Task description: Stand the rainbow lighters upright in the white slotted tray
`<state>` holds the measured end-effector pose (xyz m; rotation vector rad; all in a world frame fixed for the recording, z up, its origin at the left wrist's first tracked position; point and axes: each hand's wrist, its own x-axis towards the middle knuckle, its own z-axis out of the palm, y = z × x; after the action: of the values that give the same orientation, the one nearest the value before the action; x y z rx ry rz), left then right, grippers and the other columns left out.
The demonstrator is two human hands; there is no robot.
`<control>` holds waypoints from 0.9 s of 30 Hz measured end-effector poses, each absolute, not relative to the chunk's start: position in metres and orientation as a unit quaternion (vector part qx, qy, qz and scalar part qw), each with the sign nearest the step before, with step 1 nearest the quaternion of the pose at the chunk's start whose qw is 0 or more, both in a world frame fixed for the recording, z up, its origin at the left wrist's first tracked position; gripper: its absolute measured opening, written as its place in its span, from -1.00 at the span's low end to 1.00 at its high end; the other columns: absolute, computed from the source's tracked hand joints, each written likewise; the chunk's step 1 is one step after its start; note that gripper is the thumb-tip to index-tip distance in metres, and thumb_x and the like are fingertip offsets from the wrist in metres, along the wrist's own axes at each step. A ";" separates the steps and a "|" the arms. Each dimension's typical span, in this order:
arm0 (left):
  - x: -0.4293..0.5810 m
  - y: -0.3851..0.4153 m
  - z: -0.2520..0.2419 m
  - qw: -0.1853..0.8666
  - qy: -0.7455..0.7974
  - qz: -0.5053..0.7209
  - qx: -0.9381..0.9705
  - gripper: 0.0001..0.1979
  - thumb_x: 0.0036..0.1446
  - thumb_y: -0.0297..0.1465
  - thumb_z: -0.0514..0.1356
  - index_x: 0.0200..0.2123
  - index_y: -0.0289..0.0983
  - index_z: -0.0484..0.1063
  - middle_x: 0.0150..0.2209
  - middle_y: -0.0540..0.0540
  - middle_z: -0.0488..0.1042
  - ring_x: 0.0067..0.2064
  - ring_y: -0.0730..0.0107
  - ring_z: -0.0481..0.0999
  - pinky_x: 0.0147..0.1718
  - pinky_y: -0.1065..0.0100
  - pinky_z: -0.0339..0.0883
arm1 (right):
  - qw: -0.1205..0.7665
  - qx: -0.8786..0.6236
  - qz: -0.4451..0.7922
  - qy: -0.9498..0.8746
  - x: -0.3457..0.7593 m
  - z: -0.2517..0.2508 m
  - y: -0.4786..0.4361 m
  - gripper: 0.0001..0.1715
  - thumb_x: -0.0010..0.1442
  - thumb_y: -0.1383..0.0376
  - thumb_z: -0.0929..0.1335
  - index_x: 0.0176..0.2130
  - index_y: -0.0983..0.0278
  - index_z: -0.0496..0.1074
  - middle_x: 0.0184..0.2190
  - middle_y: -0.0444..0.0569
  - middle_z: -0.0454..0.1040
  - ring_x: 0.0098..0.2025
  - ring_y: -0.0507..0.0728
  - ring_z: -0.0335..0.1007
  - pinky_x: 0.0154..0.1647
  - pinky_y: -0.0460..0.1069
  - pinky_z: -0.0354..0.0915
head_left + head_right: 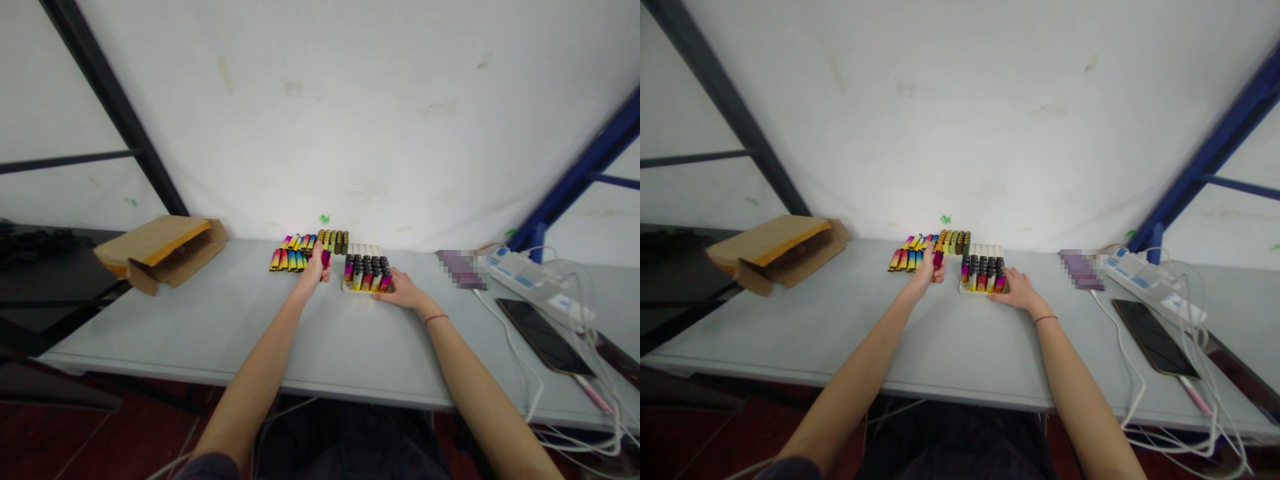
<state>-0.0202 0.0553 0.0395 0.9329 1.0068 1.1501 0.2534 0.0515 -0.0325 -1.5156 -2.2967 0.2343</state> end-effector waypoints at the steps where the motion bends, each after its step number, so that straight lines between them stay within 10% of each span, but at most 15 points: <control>1: -0.019 0.055 0.039 0.624 0.442 0.507 0.397 -0.47 0.25 0.07 -0.01 -0.58 -0.19 0.18 -0.79 0.14 0.00 -0.79 0.55 0.02 -0.76 0.50 -0.03 | 0.188 -0.539 0.084 -0.817 0.253 -0.032 0.052 -0.18 0.08 -0.10 0.44 0.17 0.28 0.35 0.13 0.21 0.41 0.11 0.38 0.34 0.15 0.26 0.22; 11: -0.013 0.047 0.035 0.666 0.379 0.534 0.357 -0.48 0.27 0.01 -0.08 -0.57 -0.23 0.20 -0.73 0.14 0.02 -0.74 0.62 -0.06 -0.73 0.54 -0.10 | 0.187 -0.541 0.095 -0.814 0.253 -0.032 0.053 -0.12 0.06 -0.10 0.46 0.19 0.34 0.32 0.12 0.24 0.41 0.10 0.38 0.34 0.15 0.24 0.22; 21: 0.003 0.048 0.025 0.620 0.351 0.590 0.380 -0.59 0.21 -0.01 0.20 -0.33 -0.18 0.14 -0.54 0.14 0.35 -0.64 0.55 0.32 -0.62 0.50 0.20 | 0.180 -0.538 0.099 -0.818 0.253 -0.028 0.052 -0.19 0.08 -0.08 0.45 0.15 0.32 0.36 0.08 0.22 0.43 0.07 0.37 0.36 0.11 0.23 0.24; 27: 0.002 0.047 0.028 0.668 0.334 0.582 0.323 -0.61 0.24 -0.01 0.15 -0.35 -0.17 0.13 -0.64 0.20 0.19 -0.71 0.58 0.16 -0.66 0.50 0.09 | 0.173 -0.541 0.097 -0.817 0.252 -0.026 0.050 -0.16 0.08 -0.09 0.44 0.17 0.36 0.33 0.08 0.24 0.43 0.05 0.36 0.36 0.10 0.22 0.25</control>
<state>0.0018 0.0466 0.0284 0.7294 0.7537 1.3121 0.2517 0.0504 -0.0263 -1.5354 -2.3178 0.2738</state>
